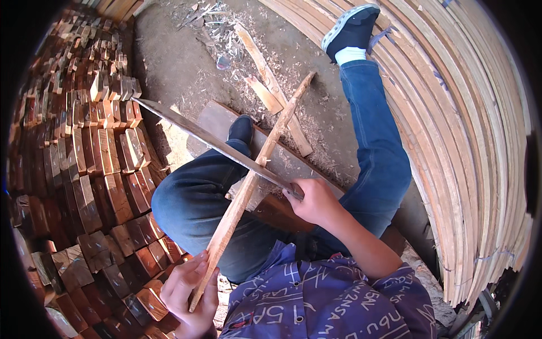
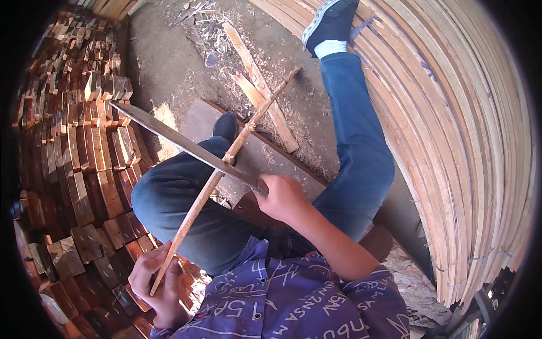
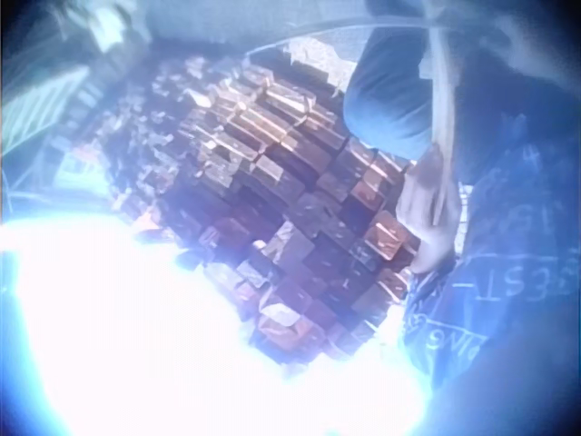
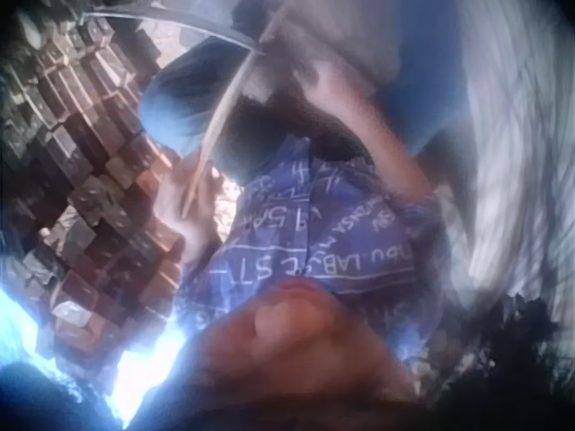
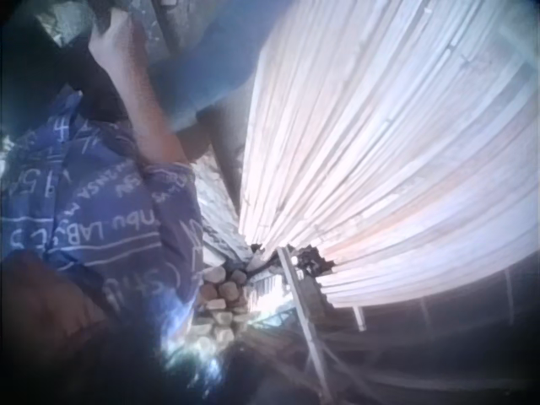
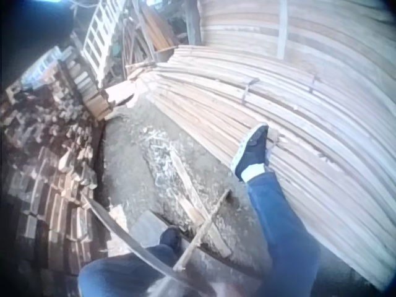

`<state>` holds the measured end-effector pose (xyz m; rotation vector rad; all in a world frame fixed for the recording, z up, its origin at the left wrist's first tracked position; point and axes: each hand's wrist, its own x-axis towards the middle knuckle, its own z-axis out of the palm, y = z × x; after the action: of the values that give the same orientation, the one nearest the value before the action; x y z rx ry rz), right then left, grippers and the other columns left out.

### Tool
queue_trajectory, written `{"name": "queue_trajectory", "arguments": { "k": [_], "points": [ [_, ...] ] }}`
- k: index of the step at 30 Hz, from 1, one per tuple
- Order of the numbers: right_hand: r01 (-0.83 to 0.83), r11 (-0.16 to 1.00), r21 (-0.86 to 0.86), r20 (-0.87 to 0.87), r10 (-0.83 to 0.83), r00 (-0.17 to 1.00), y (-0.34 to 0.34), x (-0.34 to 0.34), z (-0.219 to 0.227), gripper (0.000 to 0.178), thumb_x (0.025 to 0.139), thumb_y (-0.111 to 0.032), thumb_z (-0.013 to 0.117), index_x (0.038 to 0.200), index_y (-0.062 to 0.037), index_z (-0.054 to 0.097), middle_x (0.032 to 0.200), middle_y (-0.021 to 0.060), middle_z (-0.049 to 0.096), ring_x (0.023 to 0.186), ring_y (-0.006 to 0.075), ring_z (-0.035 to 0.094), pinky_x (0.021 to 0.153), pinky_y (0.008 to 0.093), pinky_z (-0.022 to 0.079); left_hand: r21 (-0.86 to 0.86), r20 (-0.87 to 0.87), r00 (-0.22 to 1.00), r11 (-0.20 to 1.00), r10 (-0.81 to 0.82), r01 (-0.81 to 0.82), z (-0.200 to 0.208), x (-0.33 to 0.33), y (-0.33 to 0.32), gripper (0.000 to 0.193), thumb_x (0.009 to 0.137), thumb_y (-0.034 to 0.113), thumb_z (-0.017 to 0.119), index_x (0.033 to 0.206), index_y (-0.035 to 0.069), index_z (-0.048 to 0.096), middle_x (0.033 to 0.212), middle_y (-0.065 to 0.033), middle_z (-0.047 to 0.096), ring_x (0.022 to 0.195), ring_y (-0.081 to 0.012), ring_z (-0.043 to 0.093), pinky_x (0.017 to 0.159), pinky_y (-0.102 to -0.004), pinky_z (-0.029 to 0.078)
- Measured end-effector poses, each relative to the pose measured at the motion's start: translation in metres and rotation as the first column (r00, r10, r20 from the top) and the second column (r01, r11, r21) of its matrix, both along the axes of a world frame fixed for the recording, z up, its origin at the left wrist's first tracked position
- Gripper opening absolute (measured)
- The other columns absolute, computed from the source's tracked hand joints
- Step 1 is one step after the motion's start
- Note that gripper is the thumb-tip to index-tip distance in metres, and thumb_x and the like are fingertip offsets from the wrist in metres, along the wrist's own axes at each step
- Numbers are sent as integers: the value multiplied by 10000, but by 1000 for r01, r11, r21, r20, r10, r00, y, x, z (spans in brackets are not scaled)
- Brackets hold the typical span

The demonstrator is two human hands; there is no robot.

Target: The person sits on the ground and uses a knife to shave and shape a piece of wood, repeatedly scraping the surface to remove thin layers. The person holds the wood with one hand and scrapes with the other, occasionally adjusting the grip and orientation of the piece.

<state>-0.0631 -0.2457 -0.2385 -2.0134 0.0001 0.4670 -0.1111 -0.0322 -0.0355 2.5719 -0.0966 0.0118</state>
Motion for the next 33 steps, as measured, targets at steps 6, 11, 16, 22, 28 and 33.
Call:
{"name": "queue_trajectory", "arguments": {
  "k": [6,11,16,22,28,33],
  "points": [
    [-38,996,77,31,36,999,14,-1,44,206,825,-188,703,819,6,634,592,211,589,596,416,622,577,461,501,-3,10,999,999,41,-41,-7,-4,7,138,748,-33,769,830,-43,659,881,-225,713,864,-302,734,760,-329,583],
    [-9,993,-117,-90,-2,996,-3,9,-18,177,771,-159,686,840,-5,634,733,228,650,758,421,655,691,505,519,-42,6,998,998,55,-54,-9,0,12,154,740,-34,775,842,-50,661,879,-212,716,849,-296,735,760,-327,581],
    [-75,988,-132,-21,72,997,-1,27,2,176,820,-151,683,817,19,633,670,222,620,655,419,628,592,476,488,-31,-60,985,986,161,-163,-15,2,22,160,737,-38,774,849,-54,662,873,-211,715,800,-282,732,757,-328,576],
    [-131,991,-40,74,134,988,15,13,20,199,746,-162,711,837,-12,616,723,217,653,722,420,654,674,500,528,-42,-21,994,993,107,-108,-12,7,16,144,754,-33,770,832,-57,652,864,-209,714,802,-272,729,730,-321,572],
    [-118,966,-231,-112,94,989,4,33,-5,198,787,-175,694,875,-3,652,737,233,657,730,419,658,677,502,525,-30,-53,982,983,182,-183,-15,8,24,145,765,-26,773,823,-65,646,851,-205,712,739,-221,711,676,-291,548],
    [-176,959,-223,59,194,979,4,17,22,204,768,-160,704,881,-7,629,733,222,654,722,409,660,677,500,519,-9,-33,993,994,109,-110,-7,13,13,175,732,-47,772,874,-44,669,872,-208,715,805,-276,730,745,-321,569]
  ]
}}
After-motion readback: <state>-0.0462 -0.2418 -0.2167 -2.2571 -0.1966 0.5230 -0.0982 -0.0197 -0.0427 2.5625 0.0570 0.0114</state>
